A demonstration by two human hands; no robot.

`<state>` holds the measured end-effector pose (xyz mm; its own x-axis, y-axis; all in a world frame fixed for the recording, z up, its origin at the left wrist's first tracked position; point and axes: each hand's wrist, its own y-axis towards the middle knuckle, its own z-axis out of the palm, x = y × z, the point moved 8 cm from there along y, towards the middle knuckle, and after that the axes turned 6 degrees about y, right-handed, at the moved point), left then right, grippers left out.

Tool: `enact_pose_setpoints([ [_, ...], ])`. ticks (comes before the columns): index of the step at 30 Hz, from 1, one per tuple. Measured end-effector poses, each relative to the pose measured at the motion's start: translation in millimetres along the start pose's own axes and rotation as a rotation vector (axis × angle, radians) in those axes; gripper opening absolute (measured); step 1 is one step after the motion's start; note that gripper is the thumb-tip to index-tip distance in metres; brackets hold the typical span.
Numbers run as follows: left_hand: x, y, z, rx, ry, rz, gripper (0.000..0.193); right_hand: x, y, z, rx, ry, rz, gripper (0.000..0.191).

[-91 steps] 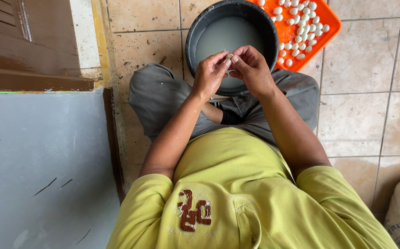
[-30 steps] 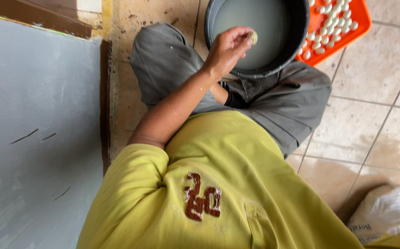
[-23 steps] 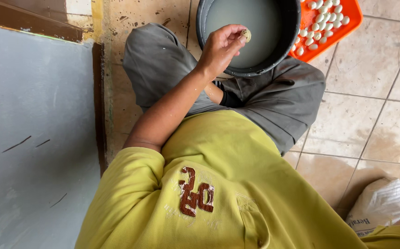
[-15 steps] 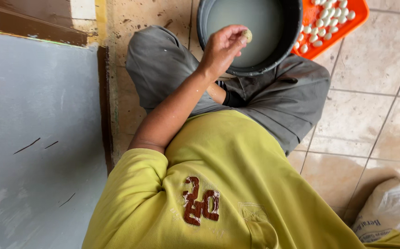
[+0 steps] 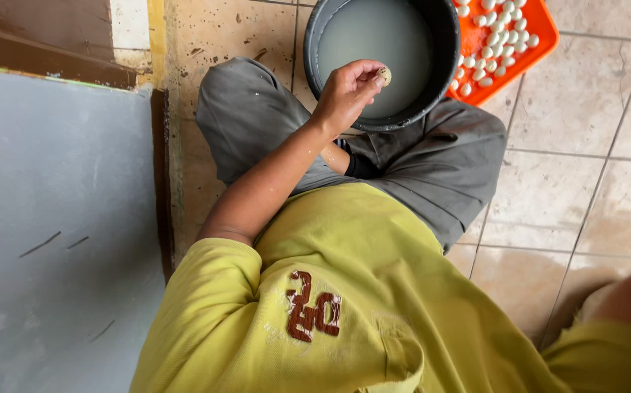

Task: The person sits on the floor and peels hard-boiled eggs by hand. They dip each egg in a basin of water, remove the shell, and place the peeled egg into an orange tray.

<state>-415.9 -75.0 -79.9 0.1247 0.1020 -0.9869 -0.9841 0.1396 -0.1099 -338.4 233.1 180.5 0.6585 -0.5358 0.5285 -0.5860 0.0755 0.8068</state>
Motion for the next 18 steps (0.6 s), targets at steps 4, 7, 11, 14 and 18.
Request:
enact_pose_setpoints([
  [4,-3,-2,7,0.061,-0.029,-0.042,0.027,15,3,-16,-0.239,0.436,-0.018,0.01],
  [7,-5,-3,-8,0.07,0.052,-0.12,0.025,-12,0,34,-0.201,0.594,0.289,0.009],
  [11,-7,-2,-21,0.107,0.044,-0.153,0.026,-76,-86,183,0.158,0.558,0.809,0.006],
  [14,-4,0,-24,0.093,-0.08,-0.174,0.027,-91,-137,229,0.386,0.588,0.752,0.003],
  [18,6,-4,-20,0.054,-0.191,-0.15,0.026,-77,-139,241,0.626,0.511,0.574,0.014],
])
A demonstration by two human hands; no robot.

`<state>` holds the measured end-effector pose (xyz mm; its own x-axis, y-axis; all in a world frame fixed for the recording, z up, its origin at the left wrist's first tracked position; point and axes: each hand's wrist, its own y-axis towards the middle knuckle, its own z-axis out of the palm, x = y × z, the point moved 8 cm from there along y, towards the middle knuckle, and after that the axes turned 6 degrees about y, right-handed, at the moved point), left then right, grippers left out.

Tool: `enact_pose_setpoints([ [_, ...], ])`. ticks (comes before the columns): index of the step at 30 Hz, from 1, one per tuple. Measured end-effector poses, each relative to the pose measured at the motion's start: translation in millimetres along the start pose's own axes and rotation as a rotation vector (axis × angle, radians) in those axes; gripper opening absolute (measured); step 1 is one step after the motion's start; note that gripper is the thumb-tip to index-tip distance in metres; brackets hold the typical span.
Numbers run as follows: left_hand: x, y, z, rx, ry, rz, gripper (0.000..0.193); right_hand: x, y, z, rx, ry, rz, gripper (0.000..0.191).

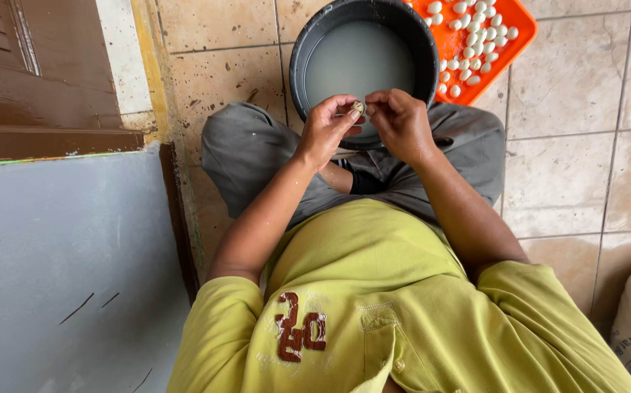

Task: The person sits on the floor and peels hard-boiled eggs by hand. They dip each egg in a basin of water, remove the shell, and place the peeled egg into an orange tray.

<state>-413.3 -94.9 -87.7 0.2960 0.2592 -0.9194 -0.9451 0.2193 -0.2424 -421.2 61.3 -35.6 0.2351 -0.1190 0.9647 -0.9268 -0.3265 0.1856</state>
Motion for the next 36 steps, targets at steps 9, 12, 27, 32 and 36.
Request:
enact_pose_setpoints([
  [9,-17,-9,6,-0.156,0.427,0.33,0.026,43,16,1,-0.003,-0.279,-0.105,0.014],
  [12,-16,-7,8,-0.138,0.359,0.287,0.027,24,10,-4,-0.009,-0.198,-0.008,0.013],
  [27,4,-10,11,0.145,-0.465,-0.034,0.035,50,8,-17,-0.061,-0.253,-0.18,0.018],
  [32,8,-12,14,0.159,-0.385,-0.071,0.031,58,5,-4,0.083,-0.138,-0.097,0.011],
  [36,7,-12,18,0.171,-0.328,-0.069,0.025,55,4,-8,0.044,-0.189,-0.081,0.01],
])
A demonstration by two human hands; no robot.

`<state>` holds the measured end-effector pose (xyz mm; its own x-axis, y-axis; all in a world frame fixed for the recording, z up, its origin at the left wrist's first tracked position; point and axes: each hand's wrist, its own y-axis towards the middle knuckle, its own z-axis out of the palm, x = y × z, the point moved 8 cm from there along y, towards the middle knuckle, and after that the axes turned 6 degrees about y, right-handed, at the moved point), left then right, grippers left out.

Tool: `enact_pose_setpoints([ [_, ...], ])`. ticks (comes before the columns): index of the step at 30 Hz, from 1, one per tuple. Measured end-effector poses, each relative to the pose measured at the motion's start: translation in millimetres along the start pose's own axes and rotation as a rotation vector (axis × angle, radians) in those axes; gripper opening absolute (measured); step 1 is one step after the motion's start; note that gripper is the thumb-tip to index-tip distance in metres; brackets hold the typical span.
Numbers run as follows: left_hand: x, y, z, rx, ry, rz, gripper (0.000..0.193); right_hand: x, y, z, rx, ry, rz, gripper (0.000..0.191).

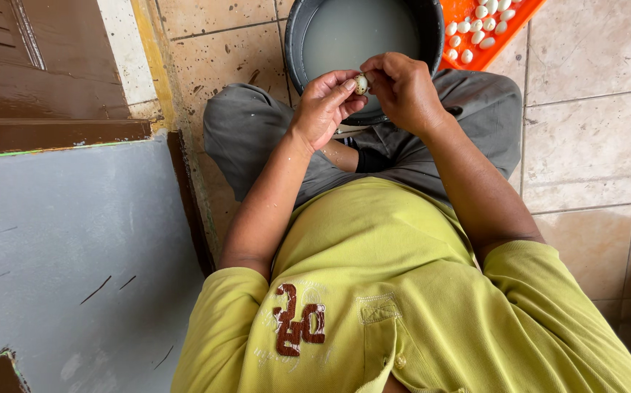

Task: The person sits on the floor and peels hard-boiled eggs by hand. They dip each egg in a basin of water, remove the shell, and place the peeled egg into an orange tray.

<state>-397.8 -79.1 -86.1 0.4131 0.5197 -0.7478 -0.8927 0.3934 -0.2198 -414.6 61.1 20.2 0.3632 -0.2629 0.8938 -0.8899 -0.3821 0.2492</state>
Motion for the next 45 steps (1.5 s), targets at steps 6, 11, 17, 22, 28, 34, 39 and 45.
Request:
enact_pose_setpoints([
  [6,3,-2,7,-0.019,-0.038,-0.016,0.024,-3,-5,-1,-0.074,-0.052,-0.005,0.01],
  [11,-5,-4,5,-0.028,-0.036,0.024,0.026,1,-6,-8,-0.069,0.085,0.002,0.021],
  [17,-4,1,6,-0.058,0.109,0.045,0.027,22,-7,-8,0.011,-0.205,-0.222,0.015],
  [22,-2,1,8,-0.083,0.2,0.045,0.029,11,-5,-6,0.016,-0.223,-0.14,0.014],
  [28,-5,1,16,-0.059,0.175,0.044,0.029,-7,-5,-8,-0.001,-0.056,0.039,0.018],
  [34,-7,2,15,-0.063,0.236,0.038,0.025,-23,-8,-9,-0.008,-0.031,0.127,0.018],
  [39,-11,2,17,0.02,-0.022,0.045,0.025,-31,-1,-24,-0.102,-0.13,0.042,0.013],
  [45,-13,10,13,-0.056,-0.079,0.127,0.026,-39,-12,-13,-0.107,0.314,0.229,0.016],
])
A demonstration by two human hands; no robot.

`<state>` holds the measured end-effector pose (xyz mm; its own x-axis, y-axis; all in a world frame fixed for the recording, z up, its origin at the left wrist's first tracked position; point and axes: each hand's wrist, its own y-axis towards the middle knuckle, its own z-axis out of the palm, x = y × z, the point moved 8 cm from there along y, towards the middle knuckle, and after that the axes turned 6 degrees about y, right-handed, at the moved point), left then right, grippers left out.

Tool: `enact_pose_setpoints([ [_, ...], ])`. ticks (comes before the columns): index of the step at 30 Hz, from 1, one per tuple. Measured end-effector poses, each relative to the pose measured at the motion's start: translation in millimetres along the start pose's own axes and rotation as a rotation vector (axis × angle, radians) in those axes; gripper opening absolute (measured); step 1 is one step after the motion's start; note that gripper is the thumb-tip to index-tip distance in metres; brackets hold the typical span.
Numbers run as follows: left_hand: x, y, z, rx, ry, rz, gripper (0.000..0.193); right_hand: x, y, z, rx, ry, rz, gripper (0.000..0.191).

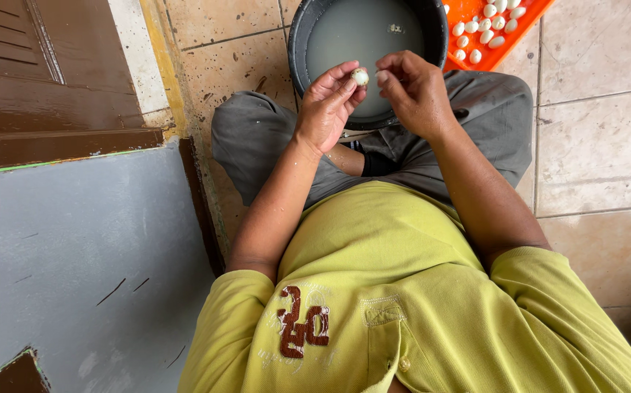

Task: The person sits on the floor and peels hard-boiled eggs by hand. They dip each egg in a basin of water, remove the shell, and place the peeled egg into an orange tray.

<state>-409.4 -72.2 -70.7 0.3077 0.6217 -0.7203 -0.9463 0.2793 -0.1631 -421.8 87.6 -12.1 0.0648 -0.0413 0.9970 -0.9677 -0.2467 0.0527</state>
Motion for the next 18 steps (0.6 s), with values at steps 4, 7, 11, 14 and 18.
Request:
enact_pose_setpoints([
  [4,1,-1,6,-0.03,0.142,0.131,0.022,6,-6,9,0.0,0.074,0.024,0.01],
  [7,-5,-6,14,-0.066,0.366,0.253,0.023,11,-4,10,-0.027,0.12,0.015,0.009],
  [11,-17,-18,28,-0.096,0.651,0.426,0.025,19,-7,8,-0.044,0.076,-0.031,0.007],
  [14,-23,-22,36,-0.112,0.748,0.514,0.025,24,-11,9,-0.019,-0.034,-0.049,0.009],
  [18,-23,-24,41,-0.126,0.815,0.541,0.025,28,-10,6,-0.038,-0.117,-0.056,0.006],
])
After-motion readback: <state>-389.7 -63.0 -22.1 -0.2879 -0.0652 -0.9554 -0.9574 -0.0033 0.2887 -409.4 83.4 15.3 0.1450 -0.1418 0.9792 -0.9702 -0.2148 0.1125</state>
